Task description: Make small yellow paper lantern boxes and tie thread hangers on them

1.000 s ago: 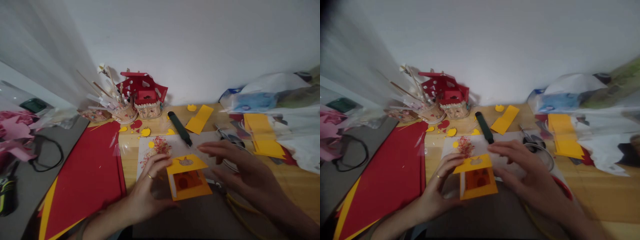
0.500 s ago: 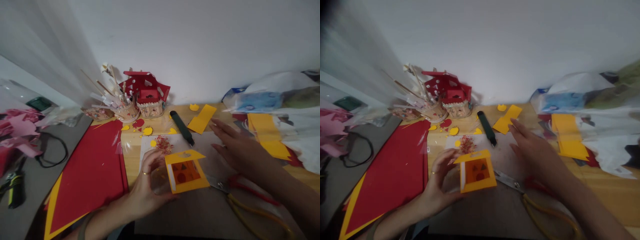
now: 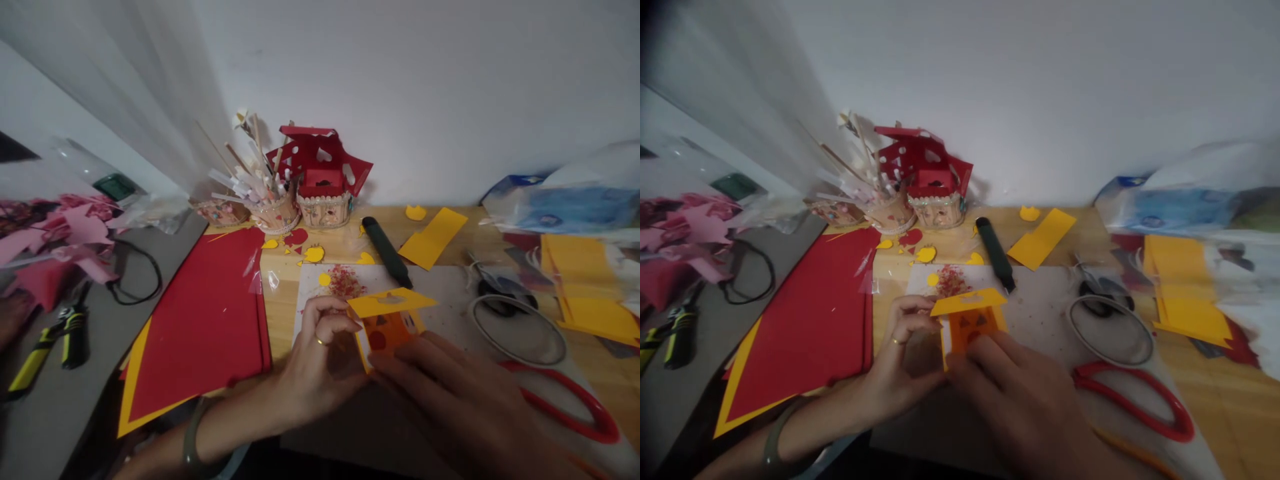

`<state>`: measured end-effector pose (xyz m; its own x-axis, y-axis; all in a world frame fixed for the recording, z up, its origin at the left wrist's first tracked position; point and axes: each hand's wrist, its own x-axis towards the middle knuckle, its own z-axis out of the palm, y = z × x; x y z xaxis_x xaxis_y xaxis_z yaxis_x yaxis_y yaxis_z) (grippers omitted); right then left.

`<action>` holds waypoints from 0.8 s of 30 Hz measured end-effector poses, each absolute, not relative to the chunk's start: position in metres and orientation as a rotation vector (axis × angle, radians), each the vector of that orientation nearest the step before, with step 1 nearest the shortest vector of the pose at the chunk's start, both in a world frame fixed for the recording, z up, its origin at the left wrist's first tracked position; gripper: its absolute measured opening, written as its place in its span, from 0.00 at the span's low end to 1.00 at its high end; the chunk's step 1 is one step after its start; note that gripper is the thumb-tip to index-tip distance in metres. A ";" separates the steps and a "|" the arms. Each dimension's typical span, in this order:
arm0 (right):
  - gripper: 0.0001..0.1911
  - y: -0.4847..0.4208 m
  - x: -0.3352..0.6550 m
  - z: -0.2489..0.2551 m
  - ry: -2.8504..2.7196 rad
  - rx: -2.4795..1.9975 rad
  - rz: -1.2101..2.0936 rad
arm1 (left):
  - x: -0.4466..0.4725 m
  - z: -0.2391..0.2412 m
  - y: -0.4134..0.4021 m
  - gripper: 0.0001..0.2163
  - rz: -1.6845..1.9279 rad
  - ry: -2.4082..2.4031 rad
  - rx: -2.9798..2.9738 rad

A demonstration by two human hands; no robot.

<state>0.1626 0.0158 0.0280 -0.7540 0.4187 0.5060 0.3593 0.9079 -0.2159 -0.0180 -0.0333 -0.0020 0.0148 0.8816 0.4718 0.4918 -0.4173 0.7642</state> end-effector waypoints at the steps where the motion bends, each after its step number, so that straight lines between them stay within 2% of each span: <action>1: 0.10 0.018 0.159 0.029 -2.484 -0.562 0.169 | -0.018 -0.002 -0.034 0.22 1.364 1.405 1.907; 6: 0.11 0.023 0.154 0.033 -2.470 -0.575 0.257 | -0.021 -0.007 -0.034 0.25 1.370 1.406 1.918; 12: 0.18 0.025 0.158 0.042 -2.627 -0.510 0.145 | -0.022 -0.005 -0.034 0.28 1.346 1.408 1.947; 24: 0.13 0.030 0.149 0.038 -2.559 -0.496 0.133 | -0.021 -0.006 -0.036 0.31 1.324 1.425 1.932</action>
